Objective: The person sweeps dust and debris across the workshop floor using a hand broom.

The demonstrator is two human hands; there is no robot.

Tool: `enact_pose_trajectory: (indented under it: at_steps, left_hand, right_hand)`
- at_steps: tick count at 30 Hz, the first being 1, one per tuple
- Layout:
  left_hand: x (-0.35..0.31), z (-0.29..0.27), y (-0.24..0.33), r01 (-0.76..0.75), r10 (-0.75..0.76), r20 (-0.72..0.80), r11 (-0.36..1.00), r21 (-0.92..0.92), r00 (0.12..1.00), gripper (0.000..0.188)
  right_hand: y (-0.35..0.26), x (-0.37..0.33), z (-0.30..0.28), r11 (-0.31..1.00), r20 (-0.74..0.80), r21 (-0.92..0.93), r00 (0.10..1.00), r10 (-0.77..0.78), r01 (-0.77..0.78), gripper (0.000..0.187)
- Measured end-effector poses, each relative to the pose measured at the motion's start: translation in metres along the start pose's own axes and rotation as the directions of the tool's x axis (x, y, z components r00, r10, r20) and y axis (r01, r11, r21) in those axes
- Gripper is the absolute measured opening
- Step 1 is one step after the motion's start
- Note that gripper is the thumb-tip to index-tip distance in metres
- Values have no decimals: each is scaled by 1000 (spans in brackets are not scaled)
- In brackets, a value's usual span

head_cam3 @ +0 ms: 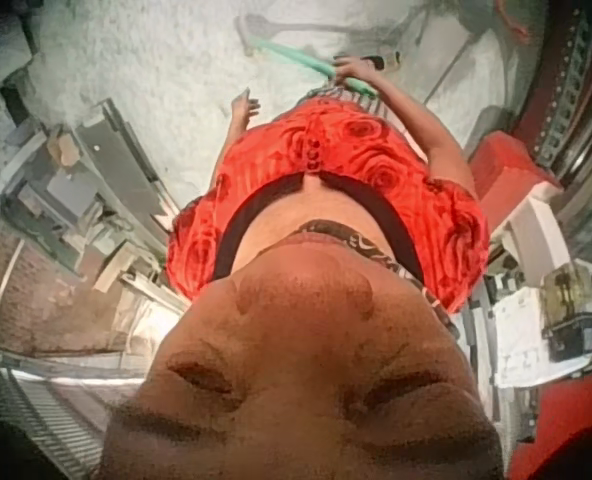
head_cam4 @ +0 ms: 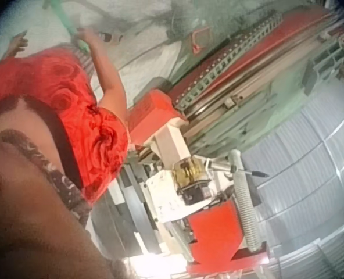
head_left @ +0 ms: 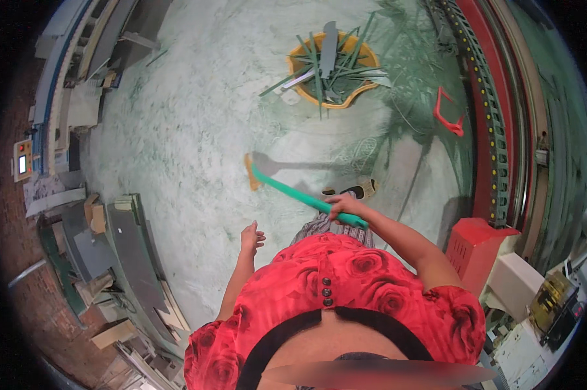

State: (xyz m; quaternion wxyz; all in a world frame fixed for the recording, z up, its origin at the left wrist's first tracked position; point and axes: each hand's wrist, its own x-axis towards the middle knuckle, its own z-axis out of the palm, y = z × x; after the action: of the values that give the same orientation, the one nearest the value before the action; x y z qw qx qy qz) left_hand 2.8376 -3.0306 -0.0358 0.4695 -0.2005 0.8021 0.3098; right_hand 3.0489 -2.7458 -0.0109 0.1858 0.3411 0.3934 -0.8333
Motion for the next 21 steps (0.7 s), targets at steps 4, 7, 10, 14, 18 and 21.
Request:
enact_pose_trajectory:
  at_steps: [4,7,10,14,18,21]
  left_hand:
    - [-11,-27,-28,59,-62,-74,998,-32,995,43]
    - [-16,-37,-40,92,-96,-112,995,-37,989,44]
    - [-15,-41,-45,113,-116,-111,993,-36,987,44]
    - [-7,-37,-48,112,-116,-94,992,-54,989,43]
    - [3,-19,-25,99,-100,-36,995,-34,994,43]
    - [12,-5,-6,48,-48,8,999,-11,999,43]
  right_hand:
    - [-28,82,37,912,122,-395,990,-64,108,24]
    - [-37,136,31,891,122,-428,987,-107,150,21]
    - [-44,144,1,964,-58,-261,998,36,-50,49]
    - [-25,74,-68,990,-224,126,974,-27,56,58]
    - [11,-7,-126,924,-327,337,943,-65,181,57]
    - [13,-68,-141,910,-450,357,892,-31,211,47]
